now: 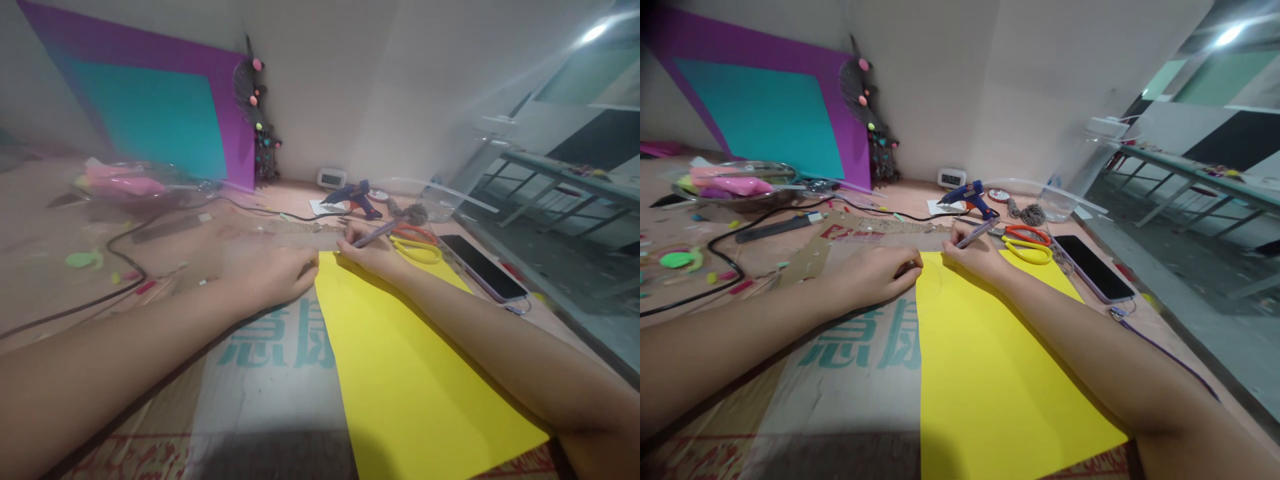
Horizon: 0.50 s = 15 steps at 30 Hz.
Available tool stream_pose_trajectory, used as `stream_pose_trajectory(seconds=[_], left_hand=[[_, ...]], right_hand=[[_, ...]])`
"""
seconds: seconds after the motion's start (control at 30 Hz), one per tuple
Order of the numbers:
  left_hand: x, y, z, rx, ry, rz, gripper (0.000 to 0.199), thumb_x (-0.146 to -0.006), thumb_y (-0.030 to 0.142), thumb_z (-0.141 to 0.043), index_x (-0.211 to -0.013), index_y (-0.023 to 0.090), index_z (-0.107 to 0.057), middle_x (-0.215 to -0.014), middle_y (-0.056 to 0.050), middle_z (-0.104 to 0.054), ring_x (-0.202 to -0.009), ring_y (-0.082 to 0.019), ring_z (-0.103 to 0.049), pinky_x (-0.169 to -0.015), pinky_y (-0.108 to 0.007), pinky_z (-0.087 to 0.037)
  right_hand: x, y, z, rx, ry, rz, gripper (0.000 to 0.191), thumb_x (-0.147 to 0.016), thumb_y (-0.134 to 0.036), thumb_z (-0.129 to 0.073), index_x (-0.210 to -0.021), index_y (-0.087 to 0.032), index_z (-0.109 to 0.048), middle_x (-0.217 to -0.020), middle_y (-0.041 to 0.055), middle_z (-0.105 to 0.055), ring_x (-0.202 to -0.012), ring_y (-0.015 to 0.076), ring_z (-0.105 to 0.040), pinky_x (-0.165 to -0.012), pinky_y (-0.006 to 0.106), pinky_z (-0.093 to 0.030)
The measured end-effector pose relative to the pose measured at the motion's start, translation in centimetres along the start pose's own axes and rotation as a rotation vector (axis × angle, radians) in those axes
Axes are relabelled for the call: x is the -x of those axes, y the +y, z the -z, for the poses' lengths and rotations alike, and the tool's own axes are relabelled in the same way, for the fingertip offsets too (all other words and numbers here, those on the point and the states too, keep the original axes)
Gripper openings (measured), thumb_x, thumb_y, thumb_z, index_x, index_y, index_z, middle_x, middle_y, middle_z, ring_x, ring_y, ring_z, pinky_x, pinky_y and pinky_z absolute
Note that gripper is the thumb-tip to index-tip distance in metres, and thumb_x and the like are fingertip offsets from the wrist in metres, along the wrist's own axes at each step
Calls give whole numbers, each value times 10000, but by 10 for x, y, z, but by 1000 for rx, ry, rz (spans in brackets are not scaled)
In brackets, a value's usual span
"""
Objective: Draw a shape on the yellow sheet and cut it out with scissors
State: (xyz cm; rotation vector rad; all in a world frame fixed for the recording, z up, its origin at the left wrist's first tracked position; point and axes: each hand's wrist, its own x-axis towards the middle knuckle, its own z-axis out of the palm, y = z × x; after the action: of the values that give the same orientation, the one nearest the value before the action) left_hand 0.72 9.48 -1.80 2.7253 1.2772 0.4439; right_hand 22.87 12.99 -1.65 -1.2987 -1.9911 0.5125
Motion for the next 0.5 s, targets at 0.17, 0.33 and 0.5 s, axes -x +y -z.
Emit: stream_pose_trajectory(seconds=[0.17, 0.33, 0.5], left_hand=[[-1, 1, 1, -1, -3, -1, 253, -934, 324, -423, -982, 235, -655, -910, -32, -740, -814, -244, -672, -638, -324, -396], [-1, 1, 1, 9, 1, -5, 248, -934, 332, -423, -960, 235, -649, -898, -30, -738, -798, -244, -669, -621, -322, -381], [0, 2, 1, -3, -15, 12, 248, -936, 333, -425, -968, 229, -648, -909, -40, -743, -802, -243, -670, -618, -317, -372]], right_hand=[[-1, 1, 0, 2, 25, 35, 263, -770, -267, -595, -605, -224, -394, -588, -42, -459, -558, 109, -411, -531, 261, -295], [-1, 1, 1, -11, 29, 49, 281, -788, -318, -611, -614, -223, -412, -587, -39, -475, -560, 111, -419, -537, 264, -302], [0, 1, 0, -48, -5, 28, 282, -793, -360, -624, -640, -223, -432, -587, -41, -483, -559, 111, -418, -534, 262, -301]])
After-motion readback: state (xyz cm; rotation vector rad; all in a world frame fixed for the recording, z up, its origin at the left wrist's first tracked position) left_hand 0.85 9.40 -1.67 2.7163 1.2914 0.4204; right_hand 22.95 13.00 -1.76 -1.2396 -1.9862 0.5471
